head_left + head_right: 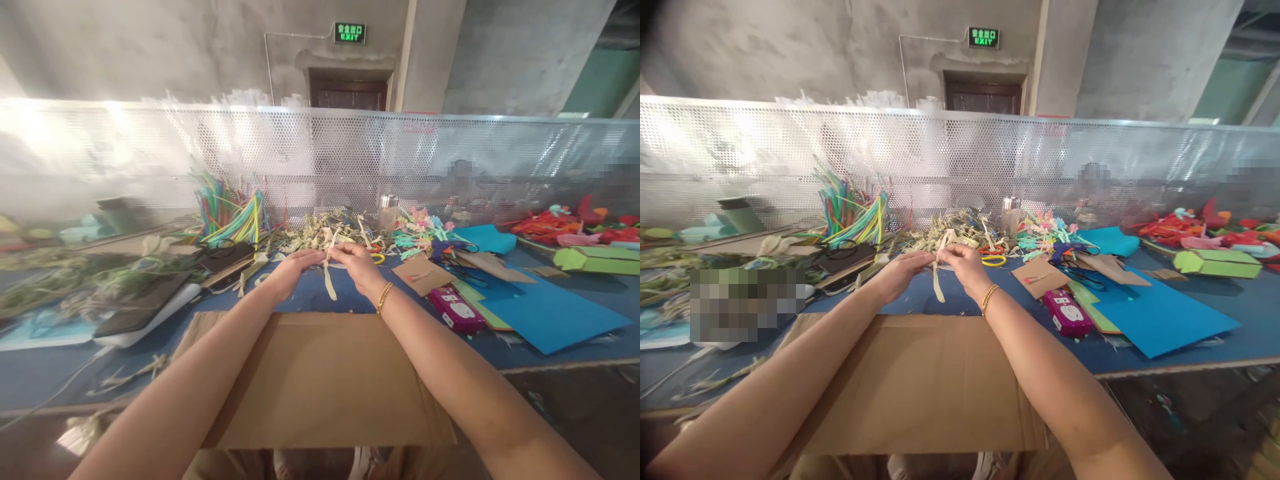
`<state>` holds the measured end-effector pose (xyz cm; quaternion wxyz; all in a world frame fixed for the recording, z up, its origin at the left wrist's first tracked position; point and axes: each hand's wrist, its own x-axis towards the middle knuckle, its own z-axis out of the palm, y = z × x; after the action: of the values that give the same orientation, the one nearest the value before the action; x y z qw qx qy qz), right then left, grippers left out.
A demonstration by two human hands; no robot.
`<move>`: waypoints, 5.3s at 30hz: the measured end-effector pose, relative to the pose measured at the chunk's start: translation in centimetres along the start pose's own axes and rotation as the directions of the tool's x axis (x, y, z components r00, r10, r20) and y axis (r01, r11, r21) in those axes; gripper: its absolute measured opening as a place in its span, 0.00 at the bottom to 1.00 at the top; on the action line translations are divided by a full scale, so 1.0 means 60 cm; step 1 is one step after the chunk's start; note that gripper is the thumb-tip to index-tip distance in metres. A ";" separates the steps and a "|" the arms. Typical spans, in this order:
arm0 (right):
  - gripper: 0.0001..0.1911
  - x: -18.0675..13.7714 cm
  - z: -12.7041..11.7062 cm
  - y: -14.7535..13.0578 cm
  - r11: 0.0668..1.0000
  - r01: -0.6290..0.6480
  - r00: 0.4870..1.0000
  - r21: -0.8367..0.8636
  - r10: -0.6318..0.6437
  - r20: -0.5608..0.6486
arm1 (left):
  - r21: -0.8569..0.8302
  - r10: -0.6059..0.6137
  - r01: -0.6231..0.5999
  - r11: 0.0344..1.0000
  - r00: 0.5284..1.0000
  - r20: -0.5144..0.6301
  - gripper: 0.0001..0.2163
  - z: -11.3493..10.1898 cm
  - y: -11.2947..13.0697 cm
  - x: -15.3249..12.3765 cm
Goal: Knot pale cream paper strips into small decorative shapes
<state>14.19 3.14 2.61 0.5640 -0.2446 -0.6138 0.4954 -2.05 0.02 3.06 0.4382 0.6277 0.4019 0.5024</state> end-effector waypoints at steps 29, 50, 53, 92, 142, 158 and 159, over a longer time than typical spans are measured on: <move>0.12 0.003 0.000 -0.007 0.997 0.081 0.988 0.020 -0.077 -0.130 | -0.050 -0.007 0.017 0.999 0.984 0.180 0.11 0.016 0.016 -0.013; 0.11 -0.007 -0.010 -0.015 0.810 0.261 0.965 -0.525 -0.230 0.125 | 0.104 0.093 -0.079 0.991 0.986 -0.138 0.11 0.003 0.012 -0.001; 0.09 -0.004 -0.012 -0.013 0.798 0.293 0.956 -0.526 -0.241 0.166 | 0.029 0.106 -0.104 0.994 0.989 -0.105 0.13 0.007 0.012 -0.003; 0.11 0.009 -0.023 -0.007 0.952 0.158 0.987 -0.263 -0.142 0.079 | 0.001 0.065 -0.065 0.998 0.998 -0.009 0.13 0.005 0.000 0.003; 0.15 -0.001 -0.007 -0.012 0.887 0.137 0.973 -0.441 -0.203 -0.107 | -0.279 -0.187 0.186 0.942 0.982 0.024 0.16 0.009 0.009 -0.005; 0.09 -0.015 0.010 -0.019 0.747 0.203 0.950 -0.633 -0.307 -0.058 | -0.167 -0.181 0.194 0.967 0.979 0.092 0.10 0.012 0.024 -0.013; 0.09 -0.015 0.011 -0.021 0.743 0.207 0.950 -0.636 -0.308 -0.050 | -0.152 -0.160 0.172 0.973 0.983 0.090 0.10 0.012 0.025 -0.013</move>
<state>14.11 1.63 3.41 0.5592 -0.3669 -0.7257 0.1612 -1.40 -1.26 4.19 0.5426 0.5739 0.3943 0.4698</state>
